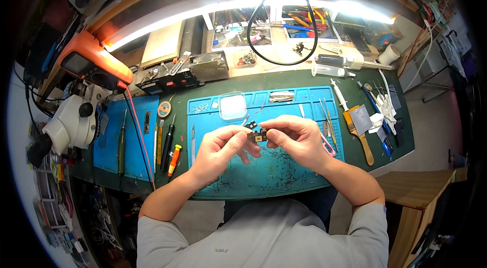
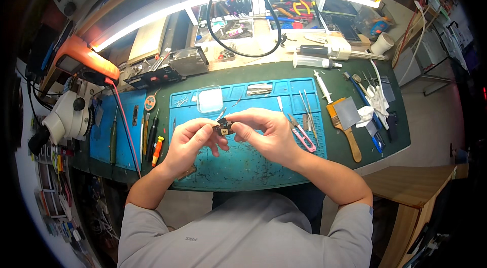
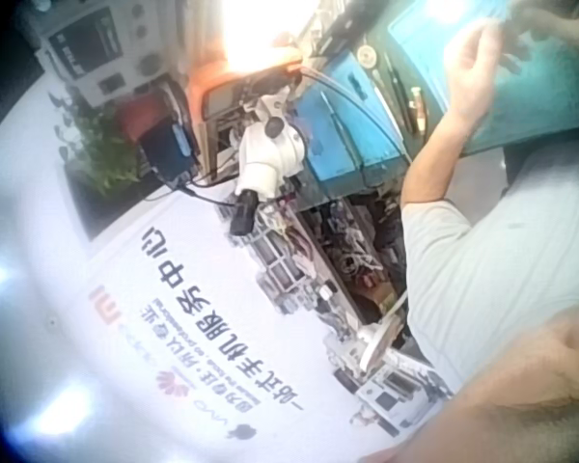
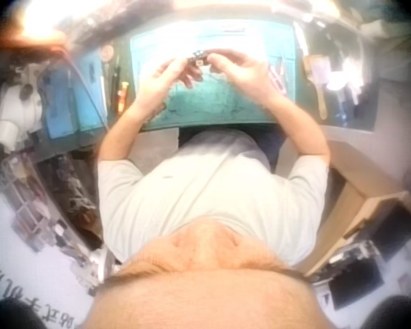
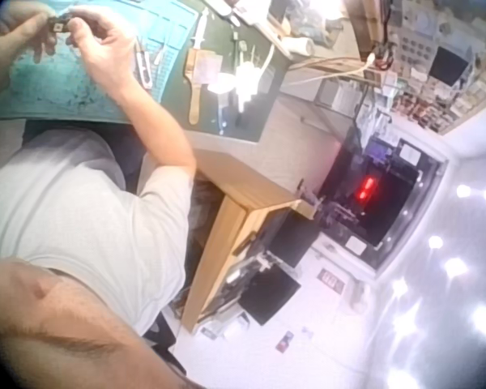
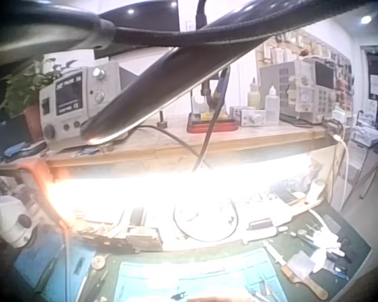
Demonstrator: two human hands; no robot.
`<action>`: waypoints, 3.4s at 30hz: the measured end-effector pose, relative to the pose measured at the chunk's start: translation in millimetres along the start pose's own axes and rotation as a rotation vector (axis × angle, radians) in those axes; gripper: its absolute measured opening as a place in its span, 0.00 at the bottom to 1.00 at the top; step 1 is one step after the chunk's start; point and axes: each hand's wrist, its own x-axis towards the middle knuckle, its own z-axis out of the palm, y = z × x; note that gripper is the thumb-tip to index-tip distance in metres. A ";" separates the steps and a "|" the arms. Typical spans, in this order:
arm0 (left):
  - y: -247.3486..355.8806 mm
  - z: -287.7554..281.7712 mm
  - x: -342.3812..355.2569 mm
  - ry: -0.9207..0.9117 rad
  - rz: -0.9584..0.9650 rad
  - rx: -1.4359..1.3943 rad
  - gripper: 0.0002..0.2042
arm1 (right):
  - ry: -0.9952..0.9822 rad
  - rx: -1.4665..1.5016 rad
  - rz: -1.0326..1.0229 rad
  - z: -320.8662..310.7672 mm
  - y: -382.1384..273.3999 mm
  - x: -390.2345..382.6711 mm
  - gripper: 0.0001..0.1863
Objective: The person handles a small electronic component, then picks up a disassembled smartphone back cover. They apply adhesive around the circular MagSafe ring area and use a brush to clean the interior surface of the back cover.
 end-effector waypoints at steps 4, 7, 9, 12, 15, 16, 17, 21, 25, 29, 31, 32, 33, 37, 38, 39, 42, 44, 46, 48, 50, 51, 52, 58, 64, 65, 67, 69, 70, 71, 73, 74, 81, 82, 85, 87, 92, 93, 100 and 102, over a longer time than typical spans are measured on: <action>-0.9 -1.9 1.4 0.020 -0.075 -0.059 0.14 | 0.003 -0.020 0.024 -1.3 -0.4 0.9 0.14; -1.2 -2.6 1.7 0.028 -0.098 -0.068 0.14 | 0.003 -0.016 0.020 -1.5 -0.1 0.8 0.14; -0.9 -2.9 1.9 0.026 -0.097 -0.069 0.14 | 0.000 -0.010 0.027 -1.9 0.7 0.8 0.14; -1.0 -3.2 1.5 0.026 -0.097 -0.073 0.14 | 0.003 0.006 0.047 -1.1 -0.6 0.7 0.14; -1.6 -3.9 1.7 0.016 -0.097 -0.080 0.14 | 0.004 0.024 0.062 -1.2 -0.4 0.3 0.14; -1.8 -4.2 1.8 0.012 -0.098 -0.083 0.14 | 0.002 0.030 0.066 -1.3 0.1 0.4 0.14; -1.9 -4.3 1.7 0.014 -0.100 -0.084 0.14 | 0.001 0.036 0.067 -1.3 0.0 0.4 0.14; -1.9 -4.6 1.9 0.013 -0.108 -0.086 0.14 | -0.002 0.050 0.078 -1.0 -1.8 0.1 0.14; -2.3 -4.9 2.0 0.010 -0.121 -0.078 0.14 | 0.002 0.068 0.091 -0.6 -1.4 -0.1 0.15; 0.4 -5.1 3.3 -0.033 -0.194 -0.050 0.14 | 0.014 0.042 0.127 -0.8 -4.3 1.1 0.13; 1.5 -4.9 3.2 -0.065 -0.237 -0.070 0.15 | 0.015 0.062 0.155 -2.2 -4.6 2.2 0.13; 1.5 -4.5 3.2 -0.060 -0.237 -0.068 0.14 | 0.010 0.065 0.163 -3.1 -4.7 2.9 0.13; 1.2 -3.7 3.3 -0.056 -0.237 -0.066 0.13 | 0.006 0.067 0.170 -4.0 -4.5 3.5 0.14; 0.2 -2.7 4.0 -0.004 -0.191 -0.043 0.12 | 0.023 0.081 0.117 -1.2 1.8 4.7 0.13; 0.6 -2.1 4.4 0.030 -0.178 -0.035 0.12 | 0.026 -0.036 0.054 -0.5 1.2 5.0 0.11; 1.5 -1.0 5.1 0.064 -0.164 -0.028 0.11 | 0.028 -0.153 -0.009 0.1 -0.1 5.3 0.09; -0.5 -1.9 6.8 0.110 -0.114 -0.030 0.11 | 0.030 -0.441 -0.307 -0.5 2.0 8.8 0.08; -1.4 -2.1 6.7 0.127 -0.098 -0.037 0.12 | 0.038 -0.537 -0.442 1.3 1.9 10.3 0.09; -0.5 -0.6 6.3 0.151 -0.102 -0.038 0.15 | 0.056 -0.564 -0.468 1.8 3.3 10.9 0.09; 0.6 0.4 6.5 0.166 -0.081 -0.029 0.17 | 0.059 -0.537 -0.425 3.4 2.7 10.4 0.10; 1.1 -0.5 6.1 0.171 -0.065 -0.016 0.19 | 0.046 -0.456 -0.311 7.0 -0.2 8.6 0.11; 0.5 -1.8 6.0 0.167 -0.061 -0.008 0.20 | 0.038 -0.456 -0.320 6.9 0.4 9.3 0.12; 0.2 -2.3 6.2 0.161 -0.057 0.000 0.20 | 0.032 -0.456 -0.329 5.7 2.1 9.7 0.13; -0.2 -1.9 5.8 0.139 -0.062 0.003 0.20 | 0.047 -0.401 -0.252 3.7 7.5 8.2 0.20; -3.1 -3.3 6.8 0.132 -0.048 0.012 0.18 | 0.048 -0.458 -0.254 4.1 4.1 8.3 0.23; -3.3 -3.6 6.5 0.130 -0.051 0.017 0.17 | 0.047 -0.465 -0.254 4.1 4.1 8.4 0.23; -3.8 -3.8 6.3 0.125 -0.057 0.025 0.17 | 0.048 -0.472 -0.248 3.9 4.2 8.2 0.23; -3.1 -2.8 6.5 0.116 -0.061 0.015 0.16 | 0.050 -0.467 -0.241 3.6 4.4 7.8 0.23; -2.5 -2.4 6.1 0.113 -0.063 0.011 0.15 | 0.049 -0.458 -0.237 4.2 4.9 7.5 0.23; -1.0 -1.7 6.5 0.120 -0.074 0.008 0.15 | 0.048 -0.448 -0.234 4.6 5.3 7.4 0.23; 2.0 -0.9 7.9 0.134 -0.096 0.002 0.13 | 0.012 -0.484 -0.251 4.3 1.4 7.3 0.23; 1.6 -1.7 7.7 0.123 -0.091 0.015 0.13 | -0.006 -0.502 -0.259 4.3 0.2 7.4 0.23; -5.5 -5.7 6.4 0.095 -0.031 0.038 0.09 | -0.037 -0.445 -0.296 4.4 4.7 8.2 0.17; -6.2 -5.6 6.8 0.095 -0.015 0.040 0.08 | -0.027 -0.441 -0.285 4.9 4.9 7.7 0.17; -5.4 -1.1 5.8 0.137 -0.015 0.059 0.07 | -0.023 -0.448 -0.282 5.1 4.3 7.2 0.16; -9.8 -1.1 5.9 0.158 0.059 0.143 0.07 | -0.027 -0.469 -0.294 5.4 3.7 7.1 0.16; -9.5 -1.2 6.3 0.198 0.186 0.350 0.06 | -0.023 -0.538 -0.349 7.0 1.6 6.7 0.16; -7.7 -0.1 6.2 0.210 0.207 0.410 0.05 | -0.020 -0.559 -0.377 7.1 2.0 6.8 0.16; -6.5 3.8 7.0 0.248 0.327 0.638 0.05 | -0.015 -0.656 -0.479 8.7 2.5 7.5 0.17; -4.6 4.0 7.2 0.249 0.338 0.667 0.05 | -0.014 -0.665 -0.495 8.8 2.4 7.8 0.18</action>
